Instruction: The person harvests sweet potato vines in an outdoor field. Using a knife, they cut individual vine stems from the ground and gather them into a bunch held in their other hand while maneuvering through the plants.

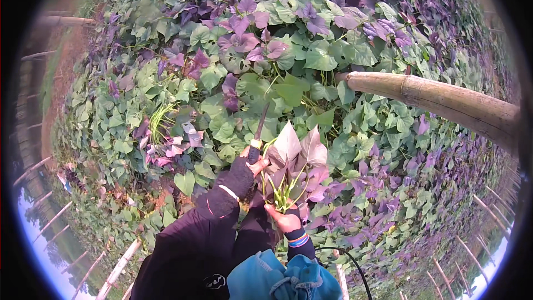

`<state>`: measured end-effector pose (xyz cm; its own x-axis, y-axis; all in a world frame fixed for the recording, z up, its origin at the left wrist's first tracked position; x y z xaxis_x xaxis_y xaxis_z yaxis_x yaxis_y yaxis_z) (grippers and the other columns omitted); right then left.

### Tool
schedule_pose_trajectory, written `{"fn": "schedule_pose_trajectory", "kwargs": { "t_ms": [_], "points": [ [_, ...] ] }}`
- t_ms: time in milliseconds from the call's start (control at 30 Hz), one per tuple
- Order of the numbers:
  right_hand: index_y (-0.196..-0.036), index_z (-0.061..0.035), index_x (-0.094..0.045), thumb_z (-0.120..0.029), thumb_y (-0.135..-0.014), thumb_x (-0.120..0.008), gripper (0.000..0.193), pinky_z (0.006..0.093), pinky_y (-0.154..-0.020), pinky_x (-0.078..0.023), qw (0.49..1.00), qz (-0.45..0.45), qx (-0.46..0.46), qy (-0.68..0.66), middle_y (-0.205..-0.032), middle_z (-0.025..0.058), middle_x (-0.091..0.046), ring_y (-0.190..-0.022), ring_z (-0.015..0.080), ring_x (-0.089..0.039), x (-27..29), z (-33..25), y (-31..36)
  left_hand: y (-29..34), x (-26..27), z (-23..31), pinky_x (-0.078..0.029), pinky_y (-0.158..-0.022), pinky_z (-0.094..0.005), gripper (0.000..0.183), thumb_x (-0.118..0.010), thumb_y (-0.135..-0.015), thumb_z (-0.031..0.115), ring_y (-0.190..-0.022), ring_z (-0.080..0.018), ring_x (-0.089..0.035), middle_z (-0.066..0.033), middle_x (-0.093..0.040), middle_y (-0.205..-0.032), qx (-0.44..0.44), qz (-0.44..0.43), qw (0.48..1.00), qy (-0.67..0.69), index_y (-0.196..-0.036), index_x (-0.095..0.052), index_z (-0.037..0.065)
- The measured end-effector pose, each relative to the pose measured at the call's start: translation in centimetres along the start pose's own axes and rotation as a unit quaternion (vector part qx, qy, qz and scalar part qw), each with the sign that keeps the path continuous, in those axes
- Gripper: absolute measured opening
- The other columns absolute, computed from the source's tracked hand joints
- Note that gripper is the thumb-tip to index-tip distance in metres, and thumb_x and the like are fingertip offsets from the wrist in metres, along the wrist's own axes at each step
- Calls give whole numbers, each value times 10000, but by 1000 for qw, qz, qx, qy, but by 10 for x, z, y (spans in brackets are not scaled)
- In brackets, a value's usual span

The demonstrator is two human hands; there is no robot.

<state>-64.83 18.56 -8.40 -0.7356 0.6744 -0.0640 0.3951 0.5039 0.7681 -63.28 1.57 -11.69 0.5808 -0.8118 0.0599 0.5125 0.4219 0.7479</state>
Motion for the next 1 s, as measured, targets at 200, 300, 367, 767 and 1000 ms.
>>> {"fn": "schedule_pose_trajectory", "kwargs": {
  "t_ms": [200,300,367,767,1000],
  "points": [
    [-1050,-7,-464,31,-764,-493,290,248,-639,-437,933,176,19,-315,-844,54,-519,-710,120,-496,34,-31,-35,2,63,121,-450,-639,-285,361,-586,-665,17,-726,-250,-575,-132,-567,-816,-351,173,902,-180,-1016,-531,81],
    [-1085,12,-426,0,-764,-508,332,276,-657,-450,901,83,1,-425,-925,98,-522,-766,166,-514,17,-59,-57,13,17,102,-448,-655,-289,362,-604,-668,35,-760,-240,-572,-129,-567,-836,-281,-22,941,-190,-1021,-532,72],
    [-1077,29,-426,-26,-748,-538,352,289,-701,-449,931,41,4,-363,-1029,136,-507,-864,192,-520,13,-60,-72,25,-10,84,-443,-692,-284,350,-612,-679,39,-810,-230,-564,-128,-565,-858,-246,-132,948,-156,-1019,-530,49],
    [-1052,-19,-484,-72,-748,-540,313,278,-684,-428,942,-200,44,265,-832,55,-560,-778,163,-532,-91,64,-40,-279,168,74,-374,-553,-202,281,-578,-740,149,-612,-79,-458,26,-511,-785,-94,177,976,88,-1012,-544,90],
    [-1046,-20,-484,-71,-754,-538,302,275,-666,-428,953,-252,-169,-25,-806,52,-553,-749,160,-531,-98,83,-47,-386,199,106,-400,-606,-289,358,-587,-725,188,-719,-138,-496,-50,-556,-850,-102,214,969,-66,-1069,-518,114]
  ]
}}
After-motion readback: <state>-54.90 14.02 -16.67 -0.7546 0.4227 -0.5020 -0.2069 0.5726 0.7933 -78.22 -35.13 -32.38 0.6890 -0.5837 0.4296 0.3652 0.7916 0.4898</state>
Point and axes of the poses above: each hand's wrist, its own y-axis away from the middle knuckle, its own x-axis out of the back of the hand, z = x × y, the point moved 7 cm from there along -y, towards the middle knuckle
